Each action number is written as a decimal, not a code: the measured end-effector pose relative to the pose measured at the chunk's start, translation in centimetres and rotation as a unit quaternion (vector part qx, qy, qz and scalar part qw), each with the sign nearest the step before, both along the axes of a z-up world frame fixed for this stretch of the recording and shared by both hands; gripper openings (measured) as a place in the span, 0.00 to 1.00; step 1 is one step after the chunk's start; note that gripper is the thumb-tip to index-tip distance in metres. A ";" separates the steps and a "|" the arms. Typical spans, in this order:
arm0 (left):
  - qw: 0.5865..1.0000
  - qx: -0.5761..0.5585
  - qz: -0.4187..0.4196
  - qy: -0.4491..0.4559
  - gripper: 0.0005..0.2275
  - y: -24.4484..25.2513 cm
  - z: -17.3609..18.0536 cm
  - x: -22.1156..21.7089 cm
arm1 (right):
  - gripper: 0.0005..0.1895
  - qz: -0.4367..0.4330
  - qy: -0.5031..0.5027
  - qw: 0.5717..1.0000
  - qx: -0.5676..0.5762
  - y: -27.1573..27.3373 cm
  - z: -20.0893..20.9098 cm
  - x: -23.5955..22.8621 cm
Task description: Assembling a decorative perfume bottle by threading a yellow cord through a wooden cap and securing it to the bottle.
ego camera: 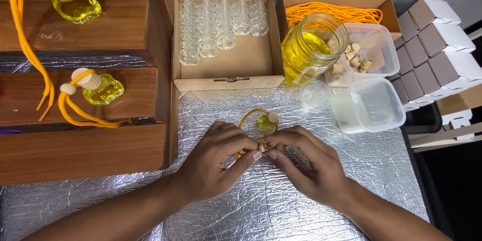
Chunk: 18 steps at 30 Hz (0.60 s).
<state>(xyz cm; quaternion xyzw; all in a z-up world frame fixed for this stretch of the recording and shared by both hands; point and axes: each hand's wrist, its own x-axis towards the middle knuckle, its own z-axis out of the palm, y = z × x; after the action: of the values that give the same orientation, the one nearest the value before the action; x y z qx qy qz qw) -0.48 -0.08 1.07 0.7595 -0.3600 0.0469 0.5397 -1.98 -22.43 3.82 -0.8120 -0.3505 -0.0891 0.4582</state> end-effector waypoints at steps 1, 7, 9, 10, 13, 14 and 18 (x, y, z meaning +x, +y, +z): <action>1.000 0.000 0.000 0.001 0.07 0.0 0.0 0.0 | 0.14 0.000 0.001 1.000 0.000 0.0 0.1 -0.1; 1.000 0.000 0.006 -0.006 0.08 -0.1 -0.2 0.0 | 0.07 -0.013 -0.075 0.997 0.003 0.2 0.6 -0.1; 1.000 0.008 0.007 -0.022 0.06 -0.1 -0.3 0.1 | 0.08 -0.002 -0.082 0.997 -0.013 0.4 0.6 0.1; 1.000 0.008 0.006 -0.021 0.06 -0.1 -0.3 0.1 | 0.08 -0.002 -0.082 0.997 -0.012 0.4 0.5 0.0; 0.999 0.006 0.008 -0.041 0.04 -0.2 -0.4 0.1 | 0.10 -0.035 -0.031 0.999 -0.019 0.4 0.5 -0.1; 0.999 0.012 0.011 -0.052 0.04 -0.2 -0.5 0.1 | 0.08 -0.032 -0.027 0.999 -0.012 0.5 0.6 0.0; 0.995 0.029 0.029 -0.088 0.03 -0.2 -0.9 0.0 | 0.04 -0.016 -0.001 1.000 0.001 0.8 1.1 -0.1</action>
<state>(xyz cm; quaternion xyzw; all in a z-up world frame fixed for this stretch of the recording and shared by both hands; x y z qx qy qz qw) -0.50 -0.31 0.22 0.7778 -0.3853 0.1190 0.4822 -2.04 -21.62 4.92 -0.8169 -0.3375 -0.0982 0.4574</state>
